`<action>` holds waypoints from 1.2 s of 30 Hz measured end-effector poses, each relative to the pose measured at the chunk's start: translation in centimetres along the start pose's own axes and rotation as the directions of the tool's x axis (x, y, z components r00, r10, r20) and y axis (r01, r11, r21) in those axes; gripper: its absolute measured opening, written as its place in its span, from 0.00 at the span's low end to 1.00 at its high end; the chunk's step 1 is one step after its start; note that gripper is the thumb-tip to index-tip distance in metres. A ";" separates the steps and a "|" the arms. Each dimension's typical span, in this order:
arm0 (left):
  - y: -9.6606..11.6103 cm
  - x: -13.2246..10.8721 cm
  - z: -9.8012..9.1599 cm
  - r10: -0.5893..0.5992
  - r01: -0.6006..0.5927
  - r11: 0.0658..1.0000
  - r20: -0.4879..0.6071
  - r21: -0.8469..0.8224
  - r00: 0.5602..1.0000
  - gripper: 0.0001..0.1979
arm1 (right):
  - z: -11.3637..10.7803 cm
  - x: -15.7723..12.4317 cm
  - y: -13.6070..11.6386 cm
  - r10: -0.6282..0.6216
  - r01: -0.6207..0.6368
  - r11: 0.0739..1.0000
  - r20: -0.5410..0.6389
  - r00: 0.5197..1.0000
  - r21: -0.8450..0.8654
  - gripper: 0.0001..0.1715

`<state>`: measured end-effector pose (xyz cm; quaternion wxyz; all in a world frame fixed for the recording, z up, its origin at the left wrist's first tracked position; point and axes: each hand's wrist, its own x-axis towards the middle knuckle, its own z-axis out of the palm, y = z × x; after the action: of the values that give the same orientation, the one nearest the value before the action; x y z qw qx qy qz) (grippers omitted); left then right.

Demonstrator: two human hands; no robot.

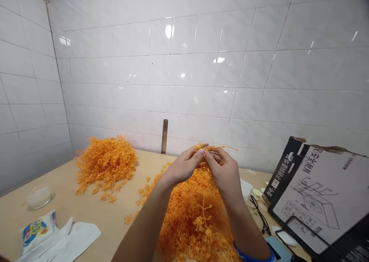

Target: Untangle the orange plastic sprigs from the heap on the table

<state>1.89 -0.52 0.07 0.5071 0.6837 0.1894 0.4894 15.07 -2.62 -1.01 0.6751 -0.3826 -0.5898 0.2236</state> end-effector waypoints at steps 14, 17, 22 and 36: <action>0.8 -0.5 1.0 0.118 -0.107 0.985 -0.077 0.138 0.990 0.16 | -0.7 0.0 -0.6 0.139 -0.137 0.990 0.070 0.988 -0.031 0.28; 1.2 -0.7 0.7 0.122 -0.122 0.981 0.011 0.149 0.993 0.16 | -1.3 0.1 -0.7 0.134 -0.140 0.989 0.124 0.983 0.041 0.28; 1.5 -0.7 -0.1 0.094 -0.102 0.988 0.076 0.113 0.993 0.17 | -1.3 0.1 -0.9 0.106 -0.119 0.990 0.155 0.982 0.074 0.24; 0.9 -0.5 1.4 0.047 -0.039 0.982 0.040 -0.185 0.998 0.22 | 1.3 -1.7 -1.6 -0.099 0.097 0.994 -0.023 0.995 -0.050 0.13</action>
<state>2.65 -1.95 0.63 0.5616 0.6483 0.1173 0.5005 13.17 -4.55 -0.85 0.6833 -0.3723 -0.6044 0.1709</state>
